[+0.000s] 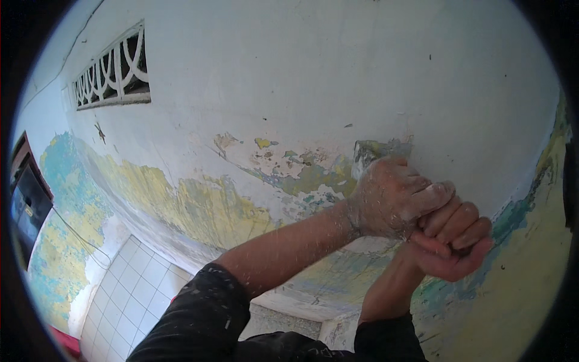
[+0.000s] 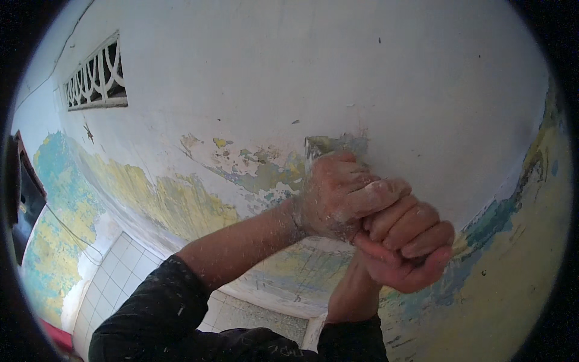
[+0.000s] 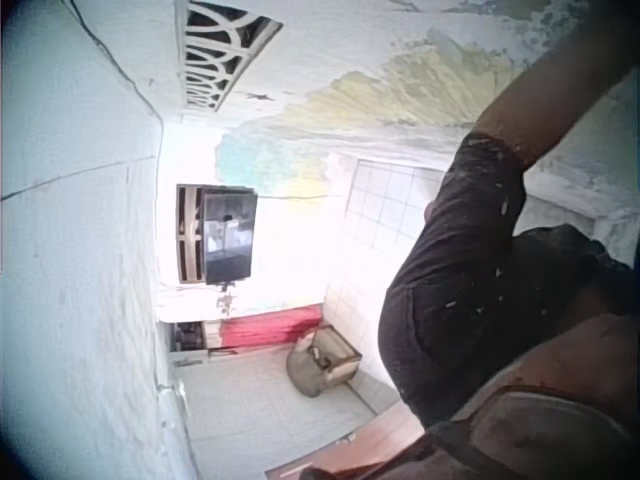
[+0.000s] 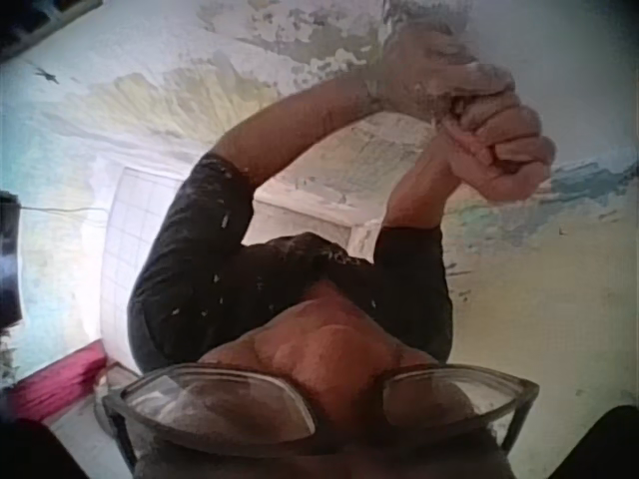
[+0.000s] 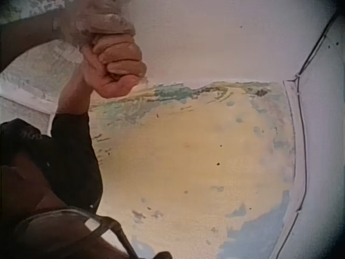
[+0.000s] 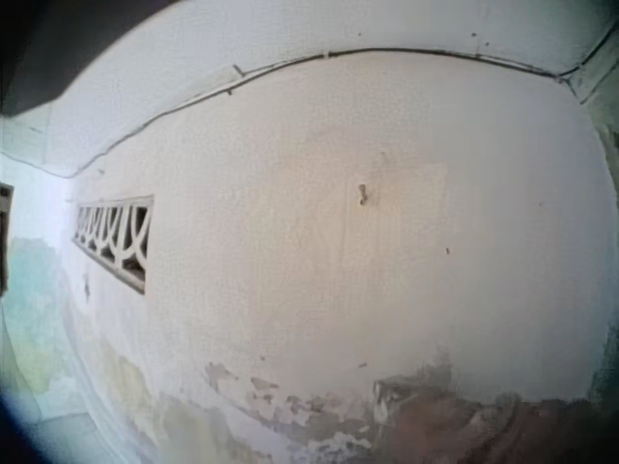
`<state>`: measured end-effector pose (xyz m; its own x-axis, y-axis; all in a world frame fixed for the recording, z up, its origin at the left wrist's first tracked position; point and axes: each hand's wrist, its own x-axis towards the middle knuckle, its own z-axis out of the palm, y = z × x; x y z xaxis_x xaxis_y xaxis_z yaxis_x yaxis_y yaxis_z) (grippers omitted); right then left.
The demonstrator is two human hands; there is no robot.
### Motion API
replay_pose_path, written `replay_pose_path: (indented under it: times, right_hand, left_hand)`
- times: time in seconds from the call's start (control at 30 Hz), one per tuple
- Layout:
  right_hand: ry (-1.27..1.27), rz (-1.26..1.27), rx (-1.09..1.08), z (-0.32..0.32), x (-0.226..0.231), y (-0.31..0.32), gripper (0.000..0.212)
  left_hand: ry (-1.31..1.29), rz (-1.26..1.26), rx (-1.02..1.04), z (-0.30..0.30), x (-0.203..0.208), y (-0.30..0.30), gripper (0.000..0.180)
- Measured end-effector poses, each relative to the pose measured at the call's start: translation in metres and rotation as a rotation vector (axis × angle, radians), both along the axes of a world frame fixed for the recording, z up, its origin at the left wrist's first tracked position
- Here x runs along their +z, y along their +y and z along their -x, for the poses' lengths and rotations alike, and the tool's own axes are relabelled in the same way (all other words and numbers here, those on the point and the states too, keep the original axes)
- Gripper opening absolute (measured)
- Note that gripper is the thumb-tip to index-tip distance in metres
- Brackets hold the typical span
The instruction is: The person scrapes old layers of paint from a wall using a hand scraper tool.
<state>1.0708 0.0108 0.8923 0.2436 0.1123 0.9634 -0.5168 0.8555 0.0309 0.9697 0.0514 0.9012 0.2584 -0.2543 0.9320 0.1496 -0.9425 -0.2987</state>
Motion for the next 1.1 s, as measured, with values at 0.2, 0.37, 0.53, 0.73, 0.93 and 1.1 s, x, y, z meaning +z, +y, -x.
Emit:
replay_pose_path:
  times: [0.2,0.37,0.53,0.73,0.93,1.1]
  right_hand:
    - [0.173,-0.256,-0.070,-0.010,0.013,-0.020,0.041]
    - [0.068,0.280,-0.171,0.005,-0.018,-0.001,0.040]
    - [0.004,0.050,-0.029,0.017,-0.003,-0.013,0.044]
    - [0.073,-0.063,0.072,0.018,-0.010,-0.008,0.040]
    - [0.233,-0.011,-0.191,0.023,-0.010,-0.011,0.040]
    - [0.176,0.003,0.084,-0.006,-0.026,0.000,0.042]
  left_hand:
    - [-0.004,-0.031,0.024,-0.013,0.017,-0.018,0.048]
    - [-0.065,-0.103,0.041,0.011,-0.011,0.017,0.052]
    - [0.003,0.031,0.057,0.020,0.001,-0.003,0.053]
    - [-0.083,0.018,0.152,0.023,-0.014,0.020,0.062]
    - [0.007,-0.052,0.035,0.025,0.004,-0.003,0.052]
    - [0.019,-0.079,0.095,0.015,-0.007,0.004,0.050]
